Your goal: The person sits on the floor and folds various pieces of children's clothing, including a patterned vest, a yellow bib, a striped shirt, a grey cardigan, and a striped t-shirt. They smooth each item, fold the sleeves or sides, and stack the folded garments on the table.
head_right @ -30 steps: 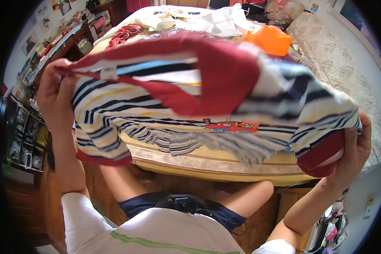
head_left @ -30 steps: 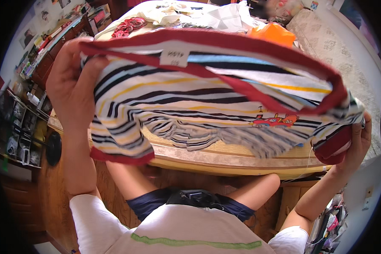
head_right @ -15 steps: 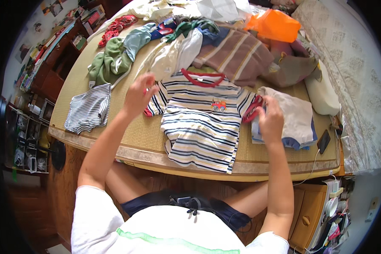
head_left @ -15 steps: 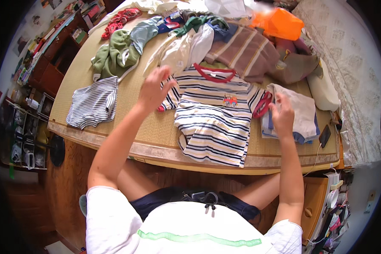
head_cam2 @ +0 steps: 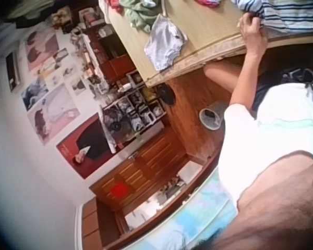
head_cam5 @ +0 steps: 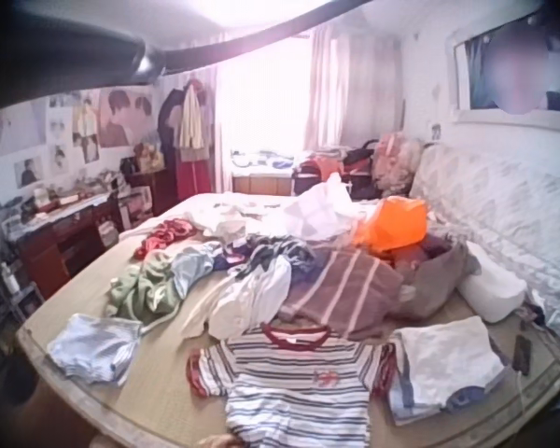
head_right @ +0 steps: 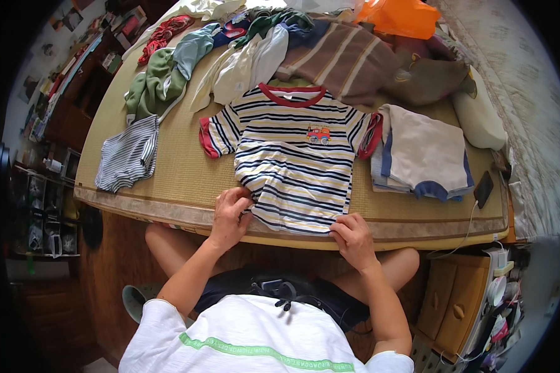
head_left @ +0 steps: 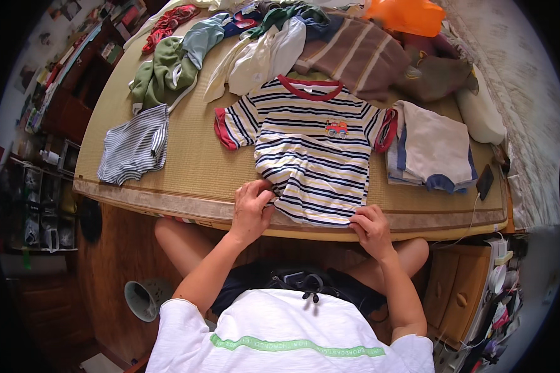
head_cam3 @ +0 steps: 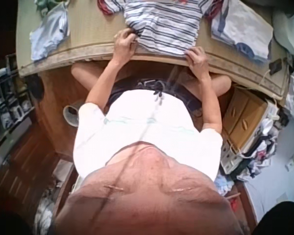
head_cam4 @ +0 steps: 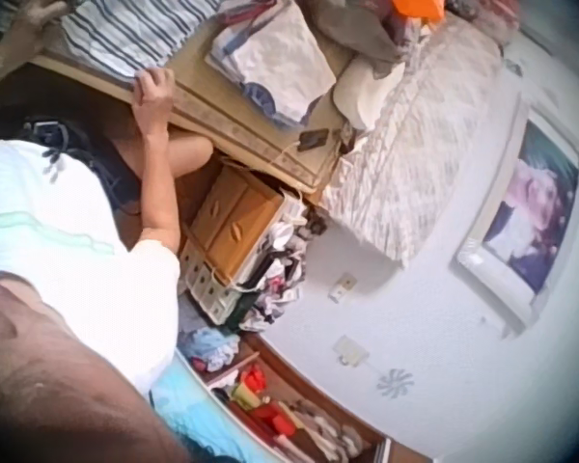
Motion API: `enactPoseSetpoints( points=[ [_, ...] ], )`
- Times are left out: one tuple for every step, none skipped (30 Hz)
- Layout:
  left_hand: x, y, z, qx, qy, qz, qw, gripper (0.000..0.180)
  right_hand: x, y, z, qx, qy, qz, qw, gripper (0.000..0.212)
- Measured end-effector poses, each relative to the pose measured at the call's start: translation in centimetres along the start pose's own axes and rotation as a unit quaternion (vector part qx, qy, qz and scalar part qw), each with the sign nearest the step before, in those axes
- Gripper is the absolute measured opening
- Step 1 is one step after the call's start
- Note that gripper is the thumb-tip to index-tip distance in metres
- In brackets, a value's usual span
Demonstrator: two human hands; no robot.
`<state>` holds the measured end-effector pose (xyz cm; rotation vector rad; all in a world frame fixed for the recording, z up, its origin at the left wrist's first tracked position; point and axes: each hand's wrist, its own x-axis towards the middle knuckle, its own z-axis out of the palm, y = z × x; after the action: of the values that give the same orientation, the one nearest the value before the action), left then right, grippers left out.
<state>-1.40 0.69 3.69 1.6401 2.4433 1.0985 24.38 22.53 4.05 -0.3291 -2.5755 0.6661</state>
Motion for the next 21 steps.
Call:
enactPoseSetpoints(
  points=[
    [0.1, 0.0, -0.2, -0.017, 0.008, -0.007, 1.000, 0.027, 0.3, -0.1, -0.4, -0.008, 0.010, 0.000, 1.000, 0.017],
    [-0.2, -0.6, -0.9, -0.031, 0.015, -0.018, 0.999, 0.026, 0.5, -0.5, -0.8, -0.012, 0.019, 0.000, 1.000, 0.016],
    [-0.5, -1.1, -1.6, -0.046, 0.022, -0.029, 0.998, 0.025, 0.7, -1.0, -1.4, -0.016, 0.027, 0.000, 1.000, 0.015],
    [-1.1, -0.7, -3.1, -0.018, 0.047, -0.032, 0.998, 0.024, 0.7, -1.6, -2.2, -0.018, 0.031, 0.000, 0.999, 0.014],
    [-1.5, 0.1, -4.9, 0.018, 0.058, -0.011, 0.998, 0.023, 0.7, -2.3, -3.2, -0.018, 0.034, 0.001, 0.999, 0.013],
    [-2.3, 0.6, -6.5, 0.040, 0.049, 0.000, 0.998, 0.021, 0.6, -3.1, -4.1, -0.019, 0.038, 0.003, 0.999, 0.013],
    [-3.3, 1.0, -8.1, 0.065, 0.040, 0.010, 0.997, 0.018, 0.5, -3.7, -4.9, -0.004, 0.004, 0.000, 1.000, 0.013],
    [-4.4, 1.2, -9.2, 0.073, 0.003, 0.027, 0.997, 0.016, 0.1, -4.2, -5.7, 0.010, -0.030, -0.001, 0.999, 0.013],
    [-5.5, 1.4, -10.2, 0.079, -0.035, 0.043, 0.995, 0.014, -0.5, -4.5, -6.0, 0.024, -0.064, -0.003, 0.998, 0.013],
    [-6.6, 2.0, -11.0, 0.094, -0.108, 0.020, 0.990, 0.015, -1.3, -4.6, -5.8, 0.047, -0.096, 0.000, 0.994, 0.013],
    [-7.6, 2.1, -11.1, 0.091, -0.159, 0.022, 0.983, 0.016, -2.0, -4.8, -5.6, 0.059, -0.148, 0.010, 0.987, 0.013],
    [-8.9, 2.2, -11.2, 0.089, -0.215, -0.001, 0.973, 0.016, -2.6, -5.0, -5.5, 0.072, -0.200, 0.020, 0.977, 0.013],
    [-9.6, 2.4, -11.4, 0.086, -0.271, -0.023, 0.958, 0.016, -2.9, -5.1, -5.4, 0.084, -0.251, 0.030, 0.964, 0.013],
    [-9.7, 2.4, -11.9, 0.050, -0.374, -0.093, 0.921, 0.017, -2.7, -5.1, -5.6, 0.084, -0.290, 0.050, 0.952, 0.014],
    [-9.0, 2.3, -11.8, 0.024, -0.341, -0.091, 0.935, 0.017, -2.2, -4.9, -5.3, 0.070, -0.239, 0.048, 0.967, 0.015],
    [-7.9, 2.3, -11.6, -0.002, -0.307, -0.089, 0.948, 0.017, -1.2, -4.7, -4.9, 0.056, -0.188, 0.046, 0.980, 0.015],
    [-6.6, 2.1, -11.2, -0.028, -0.272, -0.085, 0.958, 0.016, -0.2, -4.4, -4.5, 0.040, -0.134, 0.045, 0.989, 0.016],
    [-5.6, 1.0, -10.1, -0.015, -0.195, -0.045, 0.980, 0.016, 1.0, -4.1, -4.0, 0.039, -0.082, 0.065, 0.994, 0.015],
    [-3.9, 0.7, -9.3, -0.003, -0.124, -0.026, 0.992, 0.015, 2.4, -3.8, -3.5, 0.062, -0.041, 0.079, 0.994, 0.017],
    [-2.1, 0.4, -8.1, -0.036, -0.065, -0.034, 0.997, 0.015, 3.6, -3.3, -2.6, 0.053, -0.014, 0.066, 0.996, 0.022],
    [-0.7, -0.4, -6.8, -0.025, -0.025, -0.028, 0.999, 0.018, 4.8, -2.6, -1.7, 0.046, 0.013, 0.054, 0.997, 0.028]
  ],
)
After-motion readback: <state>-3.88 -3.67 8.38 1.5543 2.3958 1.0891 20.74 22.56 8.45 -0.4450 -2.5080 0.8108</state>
